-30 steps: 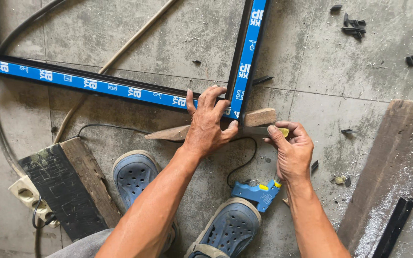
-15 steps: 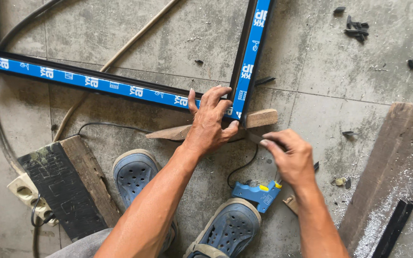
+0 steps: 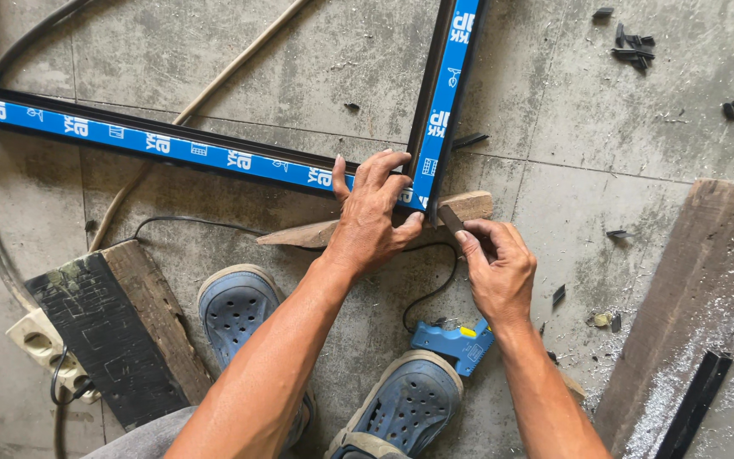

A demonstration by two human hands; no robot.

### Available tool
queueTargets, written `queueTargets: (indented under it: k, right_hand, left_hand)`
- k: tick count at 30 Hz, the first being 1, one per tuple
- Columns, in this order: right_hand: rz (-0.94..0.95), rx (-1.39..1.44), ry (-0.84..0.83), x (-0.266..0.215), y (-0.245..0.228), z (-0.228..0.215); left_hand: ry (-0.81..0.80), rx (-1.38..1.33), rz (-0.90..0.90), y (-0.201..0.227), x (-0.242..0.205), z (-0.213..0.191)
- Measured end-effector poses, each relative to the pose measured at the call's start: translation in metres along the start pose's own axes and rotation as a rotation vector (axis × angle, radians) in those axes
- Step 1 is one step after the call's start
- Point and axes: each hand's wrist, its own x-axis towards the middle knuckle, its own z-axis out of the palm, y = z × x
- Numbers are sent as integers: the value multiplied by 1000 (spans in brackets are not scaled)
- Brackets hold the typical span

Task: The person assembles a metal window frame on the floor, using a screwdriver and a specialized tool to fit corner brackets and join the frame segments together.

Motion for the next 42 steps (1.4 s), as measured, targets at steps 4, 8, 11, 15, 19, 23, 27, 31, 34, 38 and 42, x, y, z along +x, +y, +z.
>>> queueTargets:
  k: [4, 8, 11, 15, 19, 23, 27, 31, 34, 38, 42]
  right_hand:
    - [22, 52, -11, -7, 4, 5]
    - [54, -33, -19, -8, -7, 11]
    - [9, -115, -26, -3, -12, 22]
    - [-29, -113, 3, 6, -17, 27]
    - [3, -70, 3, 9, -7, 28]
    - [5, -77, 30, 10, 3, 35]
    - [174, -82, 44, 9, -3, 37]
    - [292, -54, 114, 5, 2, 46]
    - [295, -45, 149, 5, 5, 49]
    - [349, -38, 145, 11, 10, 51]
    - [327, -2, 44, 11, 2, 31]
  left_hand:
    - [-1, 3, -4, 1, 0, -2]
    - [-3, 0, -4, -1, 0, 0]
    - [-15, 0, -16, -1, 0, -1]
    - [-20, -14, -16, 1, 1, -4]
    - [-19, -1, -15, -3, 0, 0]
    - [15, 3, 7, -7, -2, 7]
    - [93, -79, 12, 4, -10, 7]
    - [261, 84, 29, 24, -28, 21]
    - [359, 151, 24, 33, -33, 31]
    - [368, 197, 75, 31, -36, 29]
    - [312, 190, 112, 27, -43, 20]
